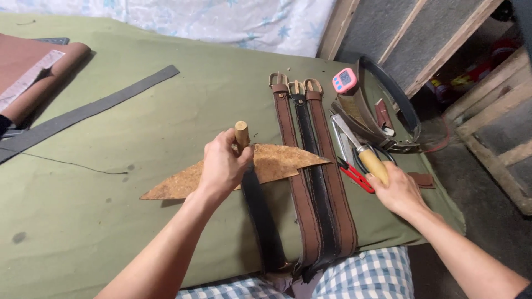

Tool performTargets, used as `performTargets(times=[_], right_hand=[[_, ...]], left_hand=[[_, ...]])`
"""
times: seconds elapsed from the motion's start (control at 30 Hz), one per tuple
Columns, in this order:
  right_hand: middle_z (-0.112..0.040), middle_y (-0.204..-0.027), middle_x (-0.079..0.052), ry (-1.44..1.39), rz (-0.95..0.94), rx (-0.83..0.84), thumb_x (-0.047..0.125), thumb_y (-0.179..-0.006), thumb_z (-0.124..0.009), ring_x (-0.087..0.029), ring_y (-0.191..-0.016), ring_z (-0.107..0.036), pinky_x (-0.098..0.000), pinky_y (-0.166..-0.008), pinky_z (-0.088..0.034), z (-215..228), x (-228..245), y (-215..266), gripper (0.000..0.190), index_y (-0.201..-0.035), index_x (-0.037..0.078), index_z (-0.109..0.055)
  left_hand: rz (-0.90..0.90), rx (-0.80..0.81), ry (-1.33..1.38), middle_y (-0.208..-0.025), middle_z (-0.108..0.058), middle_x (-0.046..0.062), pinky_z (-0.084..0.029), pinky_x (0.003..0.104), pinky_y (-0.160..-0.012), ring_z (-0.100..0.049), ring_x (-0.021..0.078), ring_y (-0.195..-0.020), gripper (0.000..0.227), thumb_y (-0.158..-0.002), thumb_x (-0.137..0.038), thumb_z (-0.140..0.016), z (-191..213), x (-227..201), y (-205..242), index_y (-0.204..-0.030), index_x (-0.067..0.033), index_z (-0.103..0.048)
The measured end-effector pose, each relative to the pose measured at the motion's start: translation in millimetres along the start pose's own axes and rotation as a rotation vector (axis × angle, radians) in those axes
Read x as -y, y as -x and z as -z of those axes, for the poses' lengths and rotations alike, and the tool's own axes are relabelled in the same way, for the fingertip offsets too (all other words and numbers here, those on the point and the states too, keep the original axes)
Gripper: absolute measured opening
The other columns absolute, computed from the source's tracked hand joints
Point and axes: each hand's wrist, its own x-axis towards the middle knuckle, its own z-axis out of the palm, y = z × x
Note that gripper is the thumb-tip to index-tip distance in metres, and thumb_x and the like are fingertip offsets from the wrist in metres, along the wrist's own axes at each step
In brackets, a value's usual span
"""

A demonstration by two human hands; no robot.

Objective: Assembling a leather belt by trimming excess thread, attaching a metal buckle, and burnishing the edges with a wooden tool.

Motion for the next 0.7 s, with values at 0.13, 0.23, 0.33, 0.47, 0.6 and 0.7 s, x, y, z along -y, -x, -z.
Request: performTargets(times=[0.13, 0.23, 0.33, 0.47, 0.6, 0.7], right_hand=[[-0.066, -0.124, -0.016, 0.075, 0.072, 0.007, 0.048, -0.093, -0.061, -0.043, -0.122, -0.064, -0.056, -0.102, -0.05, -6.9, -7.0, -19.5, 0.056, -0.145, 0.029, -0.057], [-0.062, -0.132, -0.016, 0.092, 0.056, 0.114, 0.053, -0.091, -0.063, -0.041, -0.129, -0.059, -0.0563, -0.106, -0.047, 1.5, 2.8, -17.4, 0.067, -0.153, 0.033, -0.047], [-0.062, -0.13, -0.019, 0.049, 0.048, 0.127, 0.049, -0.091, -0.067, -0.044, -0.126, -0.062, -0.0568, -0.104, -0.05, 9.9, 10.5, -17.6, 0.066, -0.152, 0.028, -0.052], [-0.061, -0.132, -0.017, 0.028, 0.043, 0.097, 0.052, -0.089, -0.067, -0.043, -0.129, -0.06, -0.0543, -0.107, -0.048, 6.0, 5.7, -25.3, 0.069, -0.151, 0.028, -0.052], [-0.061, -0.132, -0.017, 0.017, 0.039, 0.074, 0.052, -0.089, -0.068, -0.043, -0.13, -0.06, -0.055, -0.107, -0.048, 6.4, 9.5, -21.8, 0.068, -0.15, 0.026, -0.055], [-0.057, -0.134, -0.016, 0.047, 0.05, -0.043, 0.051, -0.09, -0.069, -0.042, -0.132, -0.055, -0.0549, -0.108, -0.046, 11.2, 22.9, -12.8, 0.066, -0.149, 0.025, -0.056]], left_hand=[[-0.003, -0.007, 0.005, -0.085, -0.07, 0.012, -0.059, 0.036, -0.06, -0.075, 0.0259, -0.069, 0.008, -0.084, -0.012, -0.075, 1.3, 1.2, 1.1, -0.089, -0.0067, -0.07], [0.0, -0.003, 0.011, -0.086, -0.07, 0.013, -0.059, 0.037, -0.06, -0.076, 0.0277, -0.07, 0.008, -0.084, -0.01, -0.074, 1.9, -5.2, 2.4, -0.089, -0.0053, -0.07], [-0.001, 0.001, 0.022, -0.086, -0.07, 0.013, -0.059, 0.037, -0.059, -0.075, 0.0264, -0.069, 0.007, -0.084, -0.009, -0.074, 1.7, -5.9, 2.9, -0.088, -0.0053, -0.07], [-0.003, 0.008, 0.027, -0.086, -0.07, 0.012, -0.059, 0.037, -0.059, -0.075, 0.0258, -0.069, 0.007, -0.085, -0.009, -0.074, 3.2, -4.1, 1.2, -0.088, -0.0057, -0.069], [0.006, 0.022, 0.029, -0.086, -0.07, 0.012, -0.059, 0.037, -0.059, -0.075, 0.0245, -0.068, 0.005, -0.085, -0.008, -0.074, 4.8, -6.3, 1.3, -0.087, -0.0065, -0.07], [0.005, 0.017, 0.036, -0.087, -0.07, 0.012, -0.06, 0.037, -0.059, -0.076, 0.0247, -0.069, 0.007, -0.083, -0.007, -0.075, 3.8, -2.2, 0.1, -0.088, -0.0064, -0.07]])
